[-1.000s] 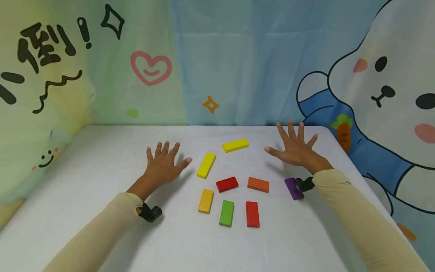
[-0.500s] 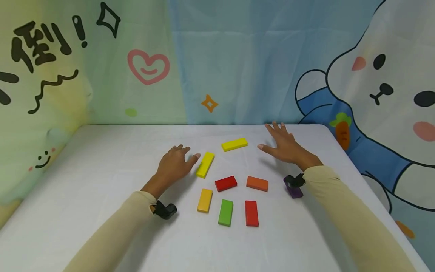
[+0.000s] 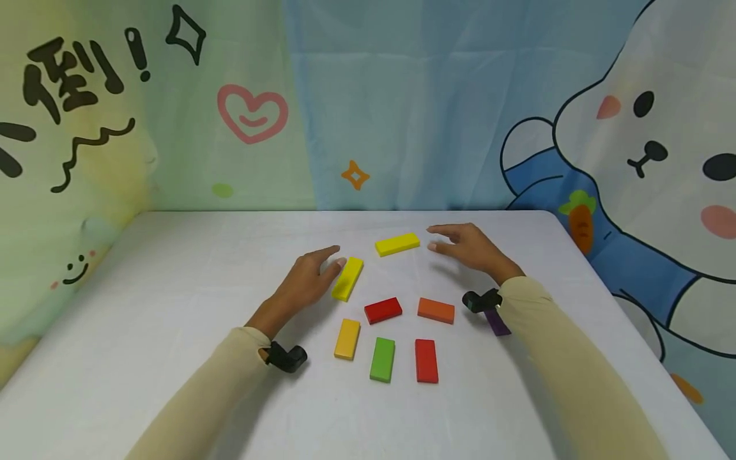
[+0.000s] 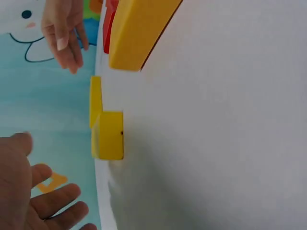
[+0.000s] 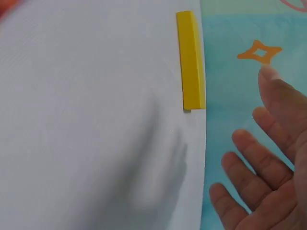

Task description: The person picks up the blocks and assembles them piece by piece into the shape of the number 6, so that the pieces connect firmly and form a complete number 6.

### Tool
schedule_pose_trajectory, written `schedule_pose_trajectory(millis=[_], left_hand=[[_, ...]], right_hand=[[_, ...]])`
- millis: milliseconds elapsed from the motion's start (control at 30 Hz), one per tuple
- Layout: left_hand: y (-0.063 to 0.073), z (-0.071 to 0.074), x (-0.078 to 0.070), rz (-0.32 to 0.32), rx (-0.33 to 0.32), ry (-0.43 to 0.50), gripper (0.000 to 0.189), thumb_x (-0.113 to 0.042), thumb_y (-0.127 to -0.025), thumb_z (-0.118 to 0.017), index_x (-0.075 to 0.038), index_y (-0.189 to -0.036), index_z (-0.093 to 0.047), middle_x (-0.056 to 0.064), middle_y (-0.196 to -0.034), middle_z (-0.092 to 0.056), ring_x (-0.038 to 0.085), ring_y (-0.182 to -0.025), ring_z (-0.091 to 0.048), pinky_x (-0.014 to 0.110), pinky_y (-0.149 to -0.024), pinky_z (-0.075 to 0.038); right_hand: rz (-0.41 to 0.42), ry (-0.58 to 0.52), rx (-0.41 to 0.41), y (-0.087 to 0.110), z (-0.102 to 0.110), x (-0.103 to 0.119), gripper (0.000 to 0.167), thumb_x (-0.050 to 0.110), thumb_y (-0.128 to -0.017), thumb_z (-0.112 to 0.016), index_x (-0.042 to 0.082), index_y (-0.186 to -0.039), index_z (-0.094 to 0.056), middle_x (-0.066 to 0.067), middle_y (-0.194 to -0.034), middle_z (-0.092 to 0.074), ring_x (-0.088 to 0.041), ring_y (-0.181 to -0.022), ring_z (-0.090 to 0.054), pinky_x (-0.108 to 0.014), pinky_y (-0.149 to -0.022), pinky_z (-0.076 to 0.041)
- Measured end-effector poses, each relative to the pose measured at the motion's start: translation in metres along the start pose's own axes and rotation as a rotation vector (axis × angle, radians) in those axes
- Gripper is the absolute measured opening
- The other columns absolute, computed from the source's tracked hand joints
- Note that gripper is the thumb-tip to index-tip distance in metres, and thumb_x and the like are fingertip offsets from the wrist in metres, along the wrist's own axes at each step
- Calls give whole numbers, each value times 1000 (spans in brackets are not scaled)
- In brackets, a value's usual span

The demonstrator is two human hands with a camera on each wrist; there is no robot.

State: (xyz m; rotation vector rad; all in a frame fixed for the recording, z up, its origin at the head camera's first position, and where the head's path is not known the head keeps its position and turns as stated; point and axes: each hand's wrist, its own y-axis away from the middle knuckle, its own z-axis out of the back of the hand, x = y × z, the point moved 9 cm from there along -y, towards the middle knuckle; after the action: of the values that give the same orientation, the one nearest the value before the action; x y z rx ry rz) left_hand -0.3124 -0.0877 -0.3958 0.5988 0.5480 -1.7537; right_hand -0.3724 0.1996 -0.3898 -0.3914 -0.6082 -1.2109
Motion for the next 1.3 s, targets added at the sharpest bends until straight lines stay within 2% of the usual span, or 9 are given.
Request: schedule_pose_trajectory(millis=[67, 200, 367, 533, 767, 900, 1133, 1300], left_hand=[[0, -3, 0, -3, -4, 10, 50, -35, -100, -54, -9, -143, -50, 10, -141, -52, 27, -133, -43, 46, -107, -35], [-1, -10, 2, 8, -8, 12, 49, -32, -96, -62, -10, -139, -54, 9, -138, -55, 26, -131, -45, 45, -106, -38], [-1, -16, 1, 3, -23, 19, 47, -28, -92, -69, -7, -134, -59, 9, -134, -58, 26, -129, -47, 44, -106, -37], [2, -18, -7, -44, -30, 11, 46, -22, -91, -71, -2, -131, -60, 13, -132, -59, 28, -128, -48, 43, -107, -37], [3, -19, -10, -76, -31, -4, 47, -22, -89, -73, -3, -130, -62, 13, -133, -59, 28, -128, -49, 43, -106, -38], [3, -21, -8, -69, -31, 1, 47, -22, -86, -77, -2, -126, -65, 13, -129, -61, 28, -124, -52, 42, -104, -40], [2, -22, -3, -16, -42, 59, 43, -15, -82, -80, -1, -121, -68, 13, -124, -63, 26, -107, -61, 35, -88, -53], [4, -21, -1, 8, -56, 97, 37, -11, -82, -79, 0, -117, -70, 15, -122, -62, 27, -102, -62, 34, -83, -55]], right_hand=[[-7, -56, -6, -4, -1, -1, 52, 37, -93, -66, 14, -139, -56, -10, -144, -49, -32, -132, -43, -49, -105, -37], [-79, -179, -14, -12, -5, -8, 49, 36, -93, -67, 17, -137, -59, -7, -143, -51, -27, -132, -45, -48, -106, -37], [-148, -241, -42, -21, -10, -13, 42, 33, -94, -66, 19, -134, -62, -4, -139, -54, -24, -129, -47, -48, -105, -38], [-165, -261, -40, -29, -19, -15, 43, 29, -94, -66, 18, -135, -60, -3, -138, -55, -22, -126, -49, -43, -104, -40], [-189, -310, -24, -36, -28, -19, 42, 23, -93, -68, 17, -134, -62, -4, -138, -55, -21, -126, -49, -40, -104, -40], [-176, -296, -8, -38, -31, -16, 42, 21, -93, -68, 16, -135, -61, -5, -138, -56, -21, -126, -50, -39, -104, -40], [-144, -255, 25, -42, -37, -8, 42, 17, -94, -66, 16, -135, -60, -6, -140, -53, -23, -125, -49, -38, -103, -41], [-136, -240, 27, -46, -40, -7, 41, 15, -93, -67, 17, -134, -62, -5, -139, -54, -22, -124, -49, -37, -103, -42]])
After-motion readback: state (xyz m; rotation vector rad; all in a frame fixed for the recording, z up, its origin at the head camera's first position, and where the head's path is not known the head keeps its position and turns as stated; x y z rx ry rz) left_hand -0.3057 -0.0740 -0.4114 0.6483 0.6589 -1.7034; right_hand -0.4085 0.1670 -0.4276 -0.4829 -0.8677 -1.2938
